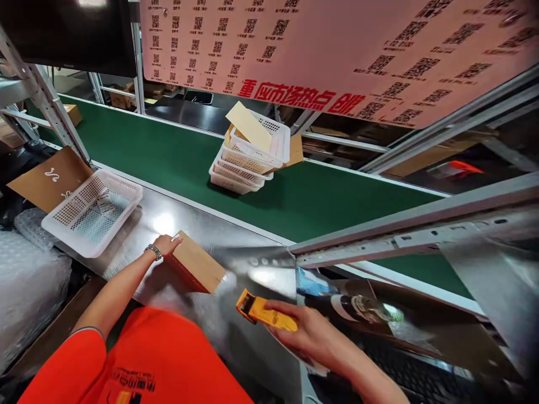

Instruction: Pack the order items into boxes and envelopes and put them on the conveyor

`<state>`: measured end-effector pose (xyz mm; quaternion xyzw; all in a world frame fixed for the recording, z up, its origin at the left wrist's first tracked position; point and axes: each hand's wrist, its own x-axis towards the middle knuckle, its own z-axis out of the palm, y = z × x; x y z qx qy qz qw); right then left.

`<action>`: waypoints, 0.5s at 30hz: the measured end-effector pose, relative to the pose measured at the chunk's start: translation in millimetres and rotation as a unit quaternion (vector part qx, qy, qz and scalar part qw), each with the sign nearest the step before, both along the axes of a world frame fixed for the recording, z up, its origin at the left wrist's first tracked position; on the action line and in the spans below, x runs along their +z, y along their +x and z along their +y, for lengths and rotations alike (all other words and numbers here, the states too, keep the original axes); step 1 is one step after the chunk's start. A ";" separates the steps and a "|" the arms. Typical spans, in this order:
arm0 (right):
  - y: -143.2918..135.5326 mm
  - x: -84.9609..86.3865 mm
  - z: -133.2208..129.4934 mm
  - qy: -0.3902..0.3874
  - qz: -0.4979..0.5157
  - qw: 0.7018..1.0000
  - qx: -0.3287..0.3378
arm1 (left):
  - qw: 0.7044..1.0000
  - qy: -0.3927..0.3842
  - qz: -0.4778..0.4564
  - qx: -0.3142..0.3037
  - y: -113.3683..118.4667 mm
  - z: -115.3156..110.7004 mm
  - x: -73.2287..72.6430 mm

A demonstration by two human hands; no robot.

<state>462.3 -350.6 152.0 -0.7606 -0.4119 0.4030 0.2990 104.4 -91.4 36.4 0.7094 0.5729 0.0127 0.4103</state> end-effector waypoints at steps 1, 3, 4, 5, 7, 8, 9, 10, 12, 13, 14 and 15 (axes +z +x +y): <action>3.8 -1.7 -3.9 -0.051 0.001 0.997 0.051 | 1.000 0.004 0.001 0.002 0.5 0.8 -0.9; -6.9 -12.9 4.8 -0.105 0.015 0.986 0.125 | 1.000 0.013 0.007 0.001 1.8 1.9 -2.0; -19.3 -22.2 15.9 -0.101 0.019 0.985 0.136 | 1.000 0.016 0.010 -0.001 2.3 2.1 -1.9; -34.1 -33.0 29.5 -0.092 0.011 0.985 0.144 | 1.000 0.017 0.014 -0.005 2.6 2.2 -1.4; -61.3 -56.5 57.0 -0.073 -0.062 0.982 0.162 | 0.999 0.018 0.025 -0.015 2.6 2.5 0.8; -70.2 -68.1 67.1 -0.065 -0.113 0.978 0.165 | 0.999 0.019 0.031 -0.018 2.7 2.6 2.2; -75.0 -79.4 73.1 -0.061 -0.159 0.972 0.159 | 0.999 0.023 0.036 -0.019 2.9 2.6 3.8; -75.9 -90.7 74.2 -0.057 -0.197 0.968 0.142 | 0.999 0.027 0.039 -0.019 3.5 2.2 5.3; -69.6 -114.8 63.6 -0.049 -0.233 0.968 0.080 | 0.998 0.032 0.046 -0.010 5.8 0.0 7.8; -64.8 -128.4 54.5 -0.039 -0.240 0.969 0.044 | 0.998 0.029 0.048 -0.005 7.6 -1.8 8.8; -60.7 -142.9 45.2 -0.022 -0.243 0.970 0.012 | 0.998 0.024 0.050 0.002 9.6 -3.7 9.4; -58.1 -158.2 37.1 0.011 -0.248 0.968 -0.027 | 0.998 0.016 0.052 0.011 11.9 -5.2 9.6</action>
